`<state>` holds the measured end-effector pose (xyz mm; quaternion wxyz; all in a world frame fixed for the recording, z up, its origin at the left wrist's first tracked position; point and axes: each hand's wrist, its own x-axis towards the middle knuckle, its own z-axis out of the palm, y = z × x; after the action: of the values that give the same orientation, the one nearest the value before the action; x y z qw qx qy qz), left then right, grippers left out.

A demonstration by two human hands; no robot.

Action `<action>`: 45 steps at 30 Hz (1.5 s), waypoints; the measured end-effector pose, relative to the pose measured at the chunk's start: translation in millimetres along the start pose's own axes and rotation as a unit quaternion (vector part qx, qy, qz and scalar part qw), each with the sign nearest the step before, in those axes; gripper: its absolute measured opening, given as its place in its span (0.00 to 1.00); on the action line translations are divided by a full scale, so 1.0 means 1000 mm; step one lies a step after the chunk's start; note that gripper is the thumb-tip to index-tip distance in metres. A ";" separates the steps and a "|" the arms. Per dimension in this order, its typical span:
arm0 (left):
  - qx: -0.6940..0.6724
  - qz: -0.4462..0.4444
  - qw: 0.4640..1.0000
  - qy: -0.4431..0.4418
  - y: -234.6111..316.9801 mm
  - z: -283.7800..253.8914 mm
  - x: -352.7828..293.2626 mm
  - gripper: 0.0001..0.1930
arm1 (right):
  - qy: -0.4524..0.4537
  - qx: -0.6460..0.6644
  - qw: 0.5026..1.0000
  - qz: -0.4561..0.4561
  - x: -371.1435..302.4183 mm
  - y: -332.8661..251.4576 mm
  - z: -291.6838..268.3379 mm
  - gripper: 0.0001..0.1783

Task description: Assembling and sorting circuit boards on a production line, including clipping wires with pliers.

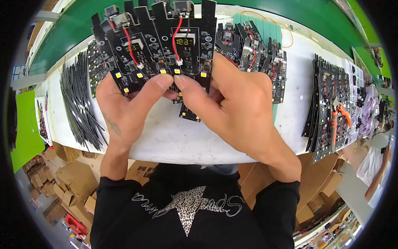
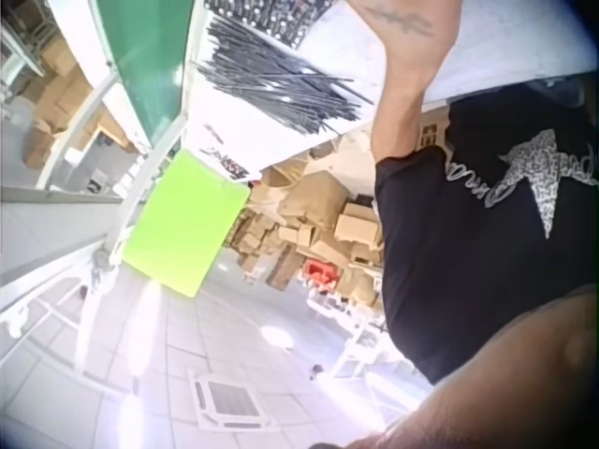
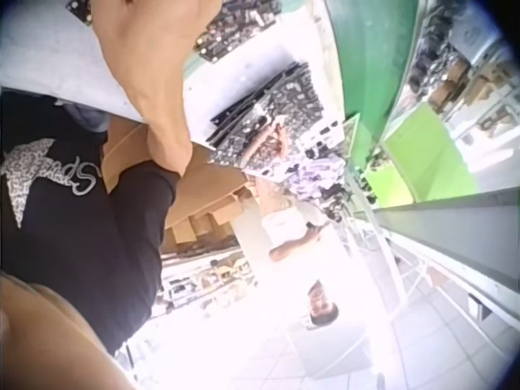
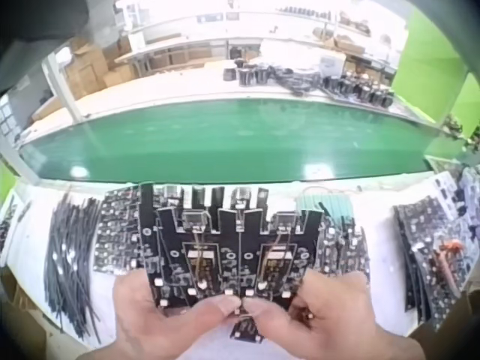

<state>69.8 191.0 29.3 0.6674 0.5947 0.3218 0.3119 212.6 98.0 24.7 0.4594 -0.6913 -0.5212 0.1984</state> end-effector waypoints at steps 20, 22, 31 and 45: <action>-0.087 -0.018 0.995 -0.034 -0.007 0.000 0.009 0.14 | -0.049 0.274 0.960 0.018 0.007 0.013 -0.006 0.16; -0.015 0.025 0.999 -0.039 -0.009 -0.003 0.005 0.14 | -0.053 0.280 0.958 0.026 0.006 0.012 -0.003 0.20; 0.119 0.104 0.988 -0.007 -0.022 -0.001 0.008 0.14 | -0.001 0.213 0.976 -0.039 0.004 0.016 0.008 0.11; -0.003 0.010 0.997 -0.074 -0.011 0.004 0.002 0.23 | -0.016 0.257 0.962 -0.085 0.000 0.010 0.000 0.13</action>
<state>73.9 189.0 18.2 0.6878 0.6175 0.2648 0.2749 217.7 97.4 16.0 0.6286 -0.4998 -0.5166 0.2969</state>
